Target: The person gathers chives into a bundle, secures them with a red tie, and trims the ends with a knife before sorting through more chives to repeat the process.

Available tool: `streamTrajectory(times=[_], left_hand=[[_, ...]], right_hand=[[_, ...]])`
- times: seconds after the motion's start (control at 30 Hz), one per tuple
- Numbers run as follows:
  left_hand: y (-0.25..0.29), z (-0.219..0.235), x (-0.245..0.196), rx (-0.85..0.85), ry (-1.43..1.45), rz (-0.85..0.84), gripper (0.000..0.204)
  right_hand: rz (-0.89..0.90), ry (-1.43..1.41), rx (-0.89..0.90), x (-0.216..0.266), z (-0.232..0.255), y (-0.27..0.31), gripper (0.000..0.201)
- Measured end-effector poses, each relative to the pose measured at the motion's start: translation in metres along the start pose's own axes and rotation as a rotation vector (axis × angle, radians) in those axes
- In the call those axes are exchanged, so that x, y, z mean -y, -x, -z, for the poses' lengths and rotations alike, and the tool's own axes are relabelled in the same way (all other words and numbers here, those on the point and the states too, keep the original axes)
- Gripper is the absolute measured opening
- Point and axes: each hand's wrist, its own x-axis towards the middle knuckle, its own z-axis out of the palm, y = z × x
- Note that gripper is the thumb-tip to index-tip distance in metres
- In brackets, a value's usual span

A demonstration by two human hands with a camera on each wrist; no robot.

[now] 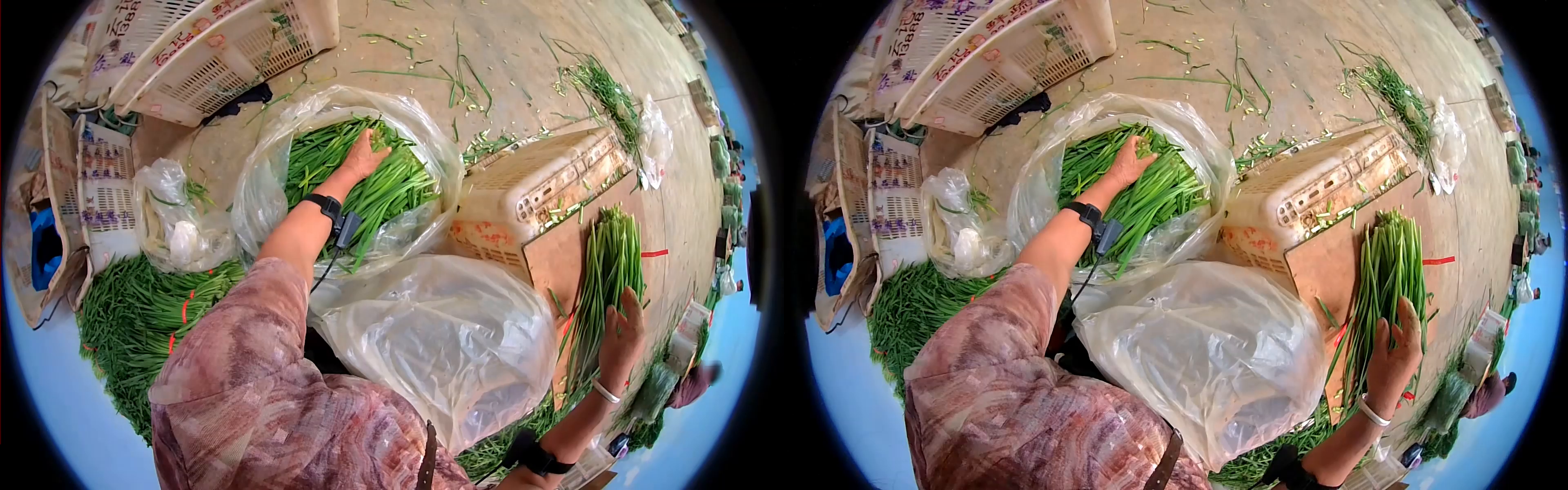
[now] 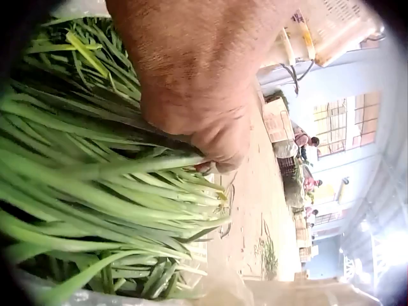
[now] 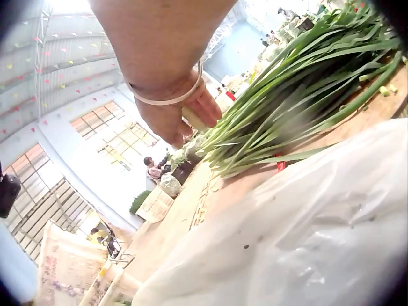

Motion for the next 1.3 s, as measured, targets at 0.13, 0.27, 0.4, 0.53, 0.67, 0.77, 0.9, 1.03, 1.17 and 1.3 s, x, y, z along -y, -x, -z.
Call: streamTrajectory(times=[0.13,0.27,0.4,0.53,0.67,0.77,0.9,1.03,1.17,1.3], left_hand=[[0.011,0.027,-0.019,-0.181,-0.032,0.038,0.045],[0.039,0.052,0.012,-0.111,0.064,0.1,0.031],[0.035,0.053,0.011,0.023,0.037,0.052,0.021],[0.03,0.06,-0.005,0.073,0.114,-0.082,0.015],[0.032,0.058,-0.009,0.241,0.253,-0.01,0.014],[0.025,0.042,-0.005,0.26,0.211,-0.023,0.027],[0.014,0.024,-0.028,0.49,0.059,-0.06,0.055],[0.008,0.007,-0.029,0.62,-0.162,-0.105,0.063],[0.025,0.003,-0.041,0.349,-0.294,-0.123,0.046],[0.017,0.005,-0.01,0.135,-0.097,0.021,0.023]], right_hand=[[0.002,0.072,-0.002,0.007,0.008,0.006,0.037],[-0.035,0.015,0.02,0.002,0.013,0.012,0.037],[0.051,-0.062,0.013,0.013,0.002,0.01,0.036],[0.099,-0.077,0.021,0.038,-0.004,0.008,0.035],[0.113,-0.125,0.009,0.043,-0.009,0.01,0.035],[0.099,-0.054,0.048,0.052,-0.014,0.01,0.035],[0.091,-0.138,0.08,0.062,-0.026,0.01,0.035],[0.079,-0.135,0.102,0.061,-0.026,0.01,0.036],[0.043,-0.081,0.119,0.062,-0.025,0.012,0.035],[0.043,-0.102,0.115,0.06,-0.024,0.015,0.036]])
